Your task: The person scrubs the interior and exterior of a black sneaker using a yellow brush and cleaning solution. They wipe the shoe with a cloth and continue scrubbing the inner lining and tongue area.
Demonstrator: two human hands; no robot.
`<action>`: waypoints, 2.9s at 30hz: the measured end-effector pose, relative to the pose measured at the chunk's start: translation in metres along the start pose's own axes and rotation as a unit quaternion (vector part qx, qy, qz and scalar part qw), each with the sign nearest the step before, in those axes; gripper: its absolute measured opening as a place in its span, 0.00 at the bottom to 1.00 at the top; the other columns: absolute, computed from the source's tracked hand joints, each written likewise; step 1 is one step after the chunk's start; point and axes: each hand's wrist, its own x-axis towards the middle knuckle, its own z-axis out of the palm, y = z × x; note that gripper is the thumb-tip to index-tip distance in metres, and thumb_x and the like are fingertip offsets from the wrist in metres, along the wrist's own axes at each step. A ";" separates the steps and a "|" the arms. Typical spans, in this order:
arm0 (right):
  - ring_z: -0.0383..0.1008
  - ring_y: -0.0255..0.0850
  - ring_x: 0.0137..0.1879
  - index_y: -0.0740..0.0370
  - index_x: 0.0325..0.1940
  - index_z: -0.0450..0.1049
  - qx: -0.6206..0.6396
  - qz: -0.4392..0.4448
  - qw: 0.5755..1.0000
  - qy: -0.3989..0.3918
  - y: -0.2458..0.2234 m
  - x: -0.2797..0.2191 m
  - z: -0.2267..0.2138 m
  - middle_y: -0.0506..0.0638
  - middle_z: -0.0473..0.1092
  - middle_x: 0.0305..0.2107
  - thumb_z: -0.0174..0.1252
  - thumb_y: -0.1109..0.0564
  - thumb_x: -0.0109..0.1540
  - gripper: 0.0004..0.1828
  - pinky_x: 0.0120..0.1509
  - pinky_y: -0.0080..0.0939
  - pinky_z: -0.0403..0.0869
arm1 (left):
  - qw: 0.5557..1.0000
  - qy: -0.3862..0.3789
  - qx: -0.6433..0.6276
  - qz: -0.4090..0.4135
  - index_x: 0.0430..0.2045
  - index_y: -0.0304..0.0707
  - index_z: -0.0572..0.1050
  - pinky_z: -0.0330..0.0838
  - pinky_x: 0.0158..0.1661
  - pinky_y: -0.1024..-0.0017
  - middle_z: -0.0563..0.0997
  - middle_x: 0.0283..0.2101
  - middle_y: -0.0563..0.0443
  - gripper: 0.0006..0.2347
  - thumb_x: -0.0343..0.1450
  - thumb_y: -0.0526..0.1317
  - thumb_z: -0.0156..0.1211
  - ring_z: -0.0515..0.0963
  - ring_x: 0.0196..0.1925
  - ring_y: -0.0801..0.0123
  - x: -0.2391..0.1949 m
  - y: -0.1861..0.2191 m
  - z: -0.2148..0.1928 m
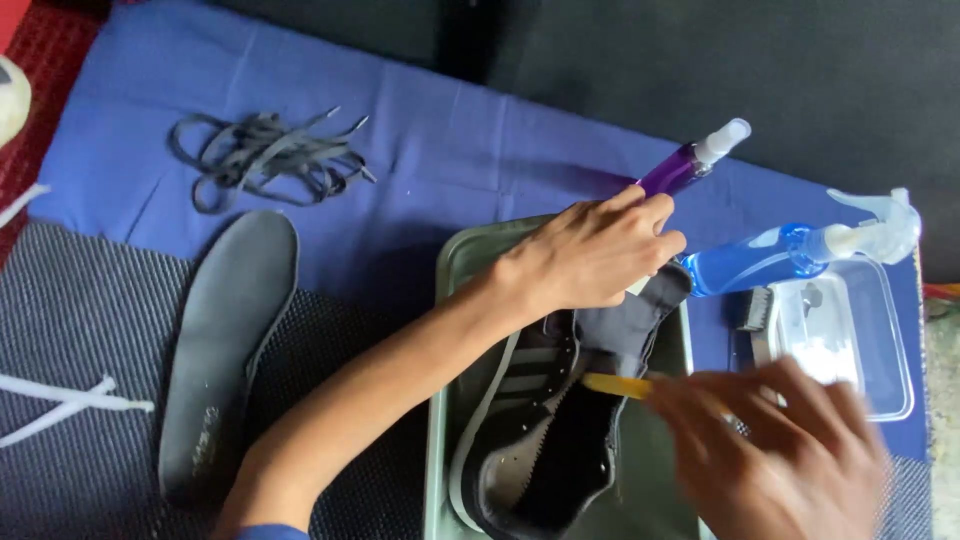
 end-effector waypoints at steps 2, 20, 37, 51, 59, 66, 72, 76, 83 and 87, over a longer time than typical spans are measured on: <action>0.73 0.40 0.38 0.40 0.38 0.85 -0.034 -0.001 0.999 -0.018 -0.002 -0.007 -0.008 0.36 0.80 0.32 0.74 0.53 0.61 0.05 0.38 0.44 0.65 | 1.000 -0.002 0.003 -0.008 0.27 0.37 0.76 0.81 0.29 0.68 0.75 0.34 0.43 0.10 0.61 0.24 0.68 0.77 0.32 0.63 -0.001 -0.002 0.005; 0.69 0.44 0.41 0.41 0.36 0.84 0.082 -0.005 0.991 -0.104 0.008 0.018 0.024 0.33 0.80 0.31 0.66 0.57 0.56 0.09 0.44 0.49 0.64 | 0.999 -0.032 -0.006 0.001 0.30 0.35 0.75 0.82 0.27 0.64 0.73 0.36 0.44 0.08 0.64 0.28 0.69 0.78 0.39 0.58 0.001 0.003 -0.003; 0.72 0.52 0.48 0.32 0.31 0.79 0.005 -0.028 0.998 -0.057 0.012 0.010 0.028 0.37 0.76 0.32 0.66 0.61 0.48 0.18 0.51 0.63 0.62 | 0.999 -0.031 -0.018 0.000 0.33 0.34 0.78 0.84 0.31 0.64 0.75 0.36 0.44 0.06 0.66 0.27 0.67 0.77 0.37 0.60 0.001 0.000 0.001; 0.72 0.43 0.37 0.37 0.38 0.82 -0.036 -0.004 0.997 -0.068 0.003 -0.013 0.006 0.39 0.75 0.29 0.69 0.39 0.61 0.07 0.35 0.43 0.68 | 0.999 -0.033 -0.025 -0.005 0.34 0.32 0.79 0.82 0.29 0.67 0.77 0.39 0.38 0.04 0.70 0.25 0.61 0.76 0.34 0.61 0.002 -0.001 0.009; 0.76 0.40 0.26 0.40 0.42 0.72 0.054 0.092 0.955 -0.278 -0.003 -0.032 0.021 0.39 0.68 0.29 0.55 0.45 0.63 0.05 0.17 0.49 0.76 | 1.000 -0.011 -0.020 0.006 0.33 0.35 0.80 0.82 0.32 0.67 0.77 0.37 0.40 0.07 0.66 0.26 0.67 0.77 0.35 0.61 0.001 0.000 0.007; 0.82 0.41 0.24 0.49 0.47 0.78 0.127 0.053 0.952 -0.274 0.001 -0.022 0.022 0.44 0.79 0.31 0.55 0.49 0.65 0.10 0.21 0.48 0.84 | 0.999 -0.024 -0.026 -0.003 0.30 0.33 0.79 0.81 0.30 0.66 0.76 0.36 0.41 0.03 0.69 0.26 0.64 0.75 0.33 0.62 0.001 0.000 0.005; 0.82 0.34 0.27 0.52 0.48 0.82 0.110 -0.003 0.982 -0.152 0.017 -0.052 -0.010 0.43 0.80 0.29 0.72 0.48 0.50 0.23 0.36 0.36 0.82 | 0.999 -0.021 -0.030 -0.008 0.28 0.32 0.78 0.81 0.26 0.70 0.75 0.33 0.44 0.04 0.71 0.25 0.61 0.73 0.30 0.65 0.001 0.000 0.009; 0.79 0.39 0.26 0.47 0.51 0.77 0.082 -0.027 0.964 -0.250 0.010 -0.038 0.028 0.43 0.73 0.29 0.61 0.54 0.60 0.14 0.21 0.48 0.82 | 0.999 -0.041 -0.029 -0.001 0.30 0.31 0.78 0.81 0.28 0.67 0.75 0.36 0.42 0.03 0.70 0.25 0.62 0.74 0.33 0.62 0.003 0.001 0.007; 0.76 0.37 0.23 0.47 0.47 0.76 0.082 0.115 0.956 -0.259 -0.007 -0.038 0.019 0.39 0.73 0.31 0.59 0.49 0.62 0.10 0.23 0.46 0.79 | 0.999 -0.032 -0.032 -0.010 0.32 0.31 0.79 0.82 0.25 0.68 0.75 0.37 0.41 0.04 0.70 0.25 0.61 0.75 0.33 0.61 0.001 0.001 0.005; 0.72 0.33 0.19 0.46 0.48 0.79 0.077 0.102 0.974 -0.187 -0.006 -0.055 0.001 0.38 0.73 0.23 0.67 0.49 0.57 0.15 0.19 0.39 0.75 | 1.000 -0.007 -0.025 -0.004 0.32 0.31 0.80 0.80 0.23 0.73 0.75 0.34 0.43 0.03 0.72 0.26 0.61 0.74 0.30 0.65 0.000 0.002 0.009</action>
